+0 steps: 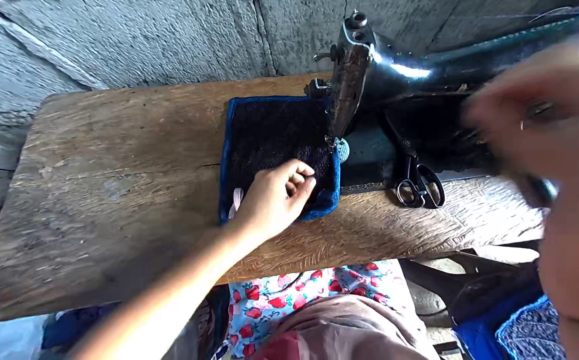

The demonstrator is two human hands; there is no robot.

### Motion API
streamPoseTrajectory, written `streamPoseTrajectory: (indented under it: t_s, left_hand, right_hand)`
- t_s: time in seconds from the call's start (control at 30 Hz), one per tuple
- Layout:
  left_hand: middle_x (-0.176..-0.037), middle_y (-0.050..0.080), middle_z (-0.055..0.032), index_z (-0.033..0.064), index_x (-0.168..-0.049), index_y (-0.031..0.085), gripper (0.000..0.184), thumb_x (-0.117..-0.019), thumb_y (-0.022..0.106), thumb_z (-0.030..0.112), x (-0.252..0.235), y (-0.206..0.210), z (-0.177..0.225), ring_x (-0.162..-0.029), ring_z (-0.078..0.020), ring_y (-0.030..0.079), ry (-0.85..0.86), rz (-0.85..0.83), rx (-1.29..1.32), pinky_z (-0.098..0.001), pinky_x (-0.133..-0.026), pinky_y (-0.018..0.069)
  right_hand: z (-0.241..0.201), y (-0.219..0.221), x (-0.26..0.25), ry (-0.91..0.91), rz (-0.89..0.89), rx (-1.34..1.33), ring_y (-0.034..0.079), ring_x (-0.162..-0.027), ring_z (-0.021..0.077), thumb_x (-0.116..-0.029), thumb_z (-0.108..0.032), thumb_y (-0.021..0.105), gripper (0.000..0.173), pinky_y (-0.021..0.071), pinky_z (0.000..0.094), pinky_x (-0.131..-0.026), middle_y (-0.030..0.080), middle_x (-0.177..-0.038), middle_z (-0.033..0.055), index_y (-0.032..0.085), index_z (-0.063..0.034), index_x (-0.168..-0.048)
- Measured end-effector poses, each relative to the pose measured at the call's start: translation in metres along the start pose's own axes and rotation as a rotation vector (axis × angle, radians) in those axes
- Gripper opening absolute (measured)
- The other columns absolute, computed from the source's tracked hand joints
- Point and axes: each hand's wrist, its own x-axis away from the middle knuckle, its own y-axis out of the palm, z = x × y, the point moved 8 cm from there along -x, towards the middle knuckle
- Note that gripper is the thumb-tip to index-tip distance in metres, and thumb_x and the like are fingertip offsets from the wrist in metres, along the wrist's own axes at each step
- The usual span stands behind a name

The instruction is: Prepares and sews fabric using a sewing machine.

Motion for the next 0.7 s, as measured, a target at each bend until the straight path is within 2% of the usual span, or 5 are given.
streamPoseTrajectory:
  t_s: [0.07, 0.13, 0.23, 0.47, 0.7]
  left_hand:
    - [-0.092, 0.072, -0.0049, 0.0047, -0.123, 0.065, 0.033, -0.0973, 0.063, 0.024, 0.021, 0.007, 0.003, -0.08, -0.0134, 0.07, -0.062, 0.013, -0.033, -0.0318, -0.068, 0.0586]
    - [-0.096, 0.073, -0.0047, 0.0043, -0.13, 0.06, 0.043, -0.0951, 0.067, 0.027, 0.033, 0.015, 0.006, -0.087, -0.0164, 0.07, -0.074, 0.076, -0.049, -0.0361, -0.074, 0.0569]
    - [-0.095, 0.073, -0.0026, 0.0038, -0.128, 0.06, 0.047, -0.09, 0.075, 0.027, 0.038, 0.024, 0.01, -0.089, -0.0148, 0.069, -0.054, 0.167, -0.037, -0.0343, -0.079, 0.0563]
    - [-0.101, 0.072, -0.0077, 0.0026, -0.114, 0.066, 0.033, -0.0857, 0.079, 0.014, 0.039, 0.032, 0.017, -0.087, -0.0121, 0.068, 0.002, 0.216, 0.033, -0.0256, -0.076, 0.0557]
    - [-0.091, 0.071, -0.0002, 0.0103, -0.094, 0.076, 0.018, -0.0853, 0.081, 0.026, 0.036, 0.036, 0.014, -0.085, -0.0076, 0.066, -0.039, 0.155, -0.003, -0.0241, -0.075, 0.0537]
  right_hand:
    - [-0.033, 0.069, 0.0, -0.212, -0.265, -0.177, 0.07, -0.099, 0.0136, -0.0988, -0.018, 0.061, 0.02, 0.057, 0.0282, -0.09, 0.075, -0.105, 0.0071, 0.078, -0.0077, -0.102]
    - [-0.044, 0.123, 0.007, -0.304, -0.486, -0.349, 0.07, -0.108, 0.0147, -0.0999, -0.014, 0.058, 0.023, 0.0578, 0.0311, -0.094, 0.073, -0.12, 0.0062, 0.077, -0.0099, -0.113]
    - [-0.048, 0.163, 0.007, -0.335, -0.66, -0.523, 0.07, -0.094, 0.0148, -0.096, -0.004, 0.062, 0.024, 0.0602, 0.0311, -0.081, 0.071, -0.119, 0.0075, 0.076, -0.0071, -0.115]
    - [-0.052, 0.176, -0.003, -0.362, -0.771, -0.592, 0.064, -0.074, 0.0159, -0.088, -0.002, 0.072, 0.012, 0.0539, 0.0295, -0.067, 0.07, -0.09, 0.0121, 0.079, -0.0007, -0.097]
    - [-0.048, 0.171, 0.005, -0.264, -0.804, -0.637, 0.061, -0.074, 0.0082, -0.0899, -0.006, 0.07, 0.008, 0.0526, 0.0221, -0.064, 0.067, -0.091, 0.0059, 0.077, -0.0039, -0.091]
